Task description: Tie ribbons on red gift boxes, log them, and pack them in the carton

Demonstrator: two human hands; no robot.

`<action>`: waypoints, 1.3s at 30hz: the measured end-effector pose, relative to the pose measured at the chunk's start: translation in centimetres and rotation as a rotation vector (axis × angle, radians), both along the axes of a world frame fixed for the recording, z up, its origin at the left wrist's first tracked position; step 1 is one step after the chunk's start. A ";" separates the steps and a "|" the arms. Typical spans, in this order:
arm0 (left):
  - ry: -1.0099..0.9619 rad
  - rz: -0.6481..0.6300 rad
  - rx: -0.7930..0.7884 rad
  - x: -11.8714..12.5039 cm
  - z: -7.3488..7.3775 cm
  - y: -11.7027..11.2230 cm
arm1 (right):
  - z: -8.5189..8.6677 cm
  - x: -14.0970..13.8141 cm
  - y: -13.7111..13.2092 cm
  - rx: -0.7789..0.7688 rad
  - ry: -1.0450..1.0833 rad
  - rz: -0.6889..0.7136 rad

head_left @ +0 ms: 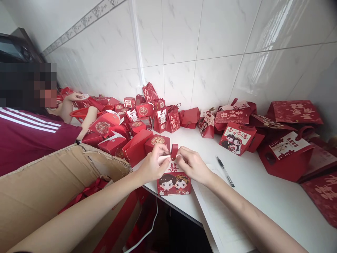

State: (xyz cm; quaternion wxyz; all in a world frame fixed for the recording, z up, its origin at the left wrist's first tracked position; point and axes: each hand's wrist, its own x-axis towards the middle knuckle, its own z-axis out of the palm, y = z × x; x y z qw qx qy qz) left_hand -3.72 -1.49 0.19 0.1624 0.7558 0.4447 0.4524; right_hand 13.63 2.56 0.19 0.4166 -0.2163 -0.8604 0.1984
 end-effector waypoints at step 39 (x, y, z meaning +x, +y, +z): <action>-0.167 0.172 -0.259 -3.0 6.2 -0.9 | 2.2 4.8 2.5 -0.116 0.047 -0.235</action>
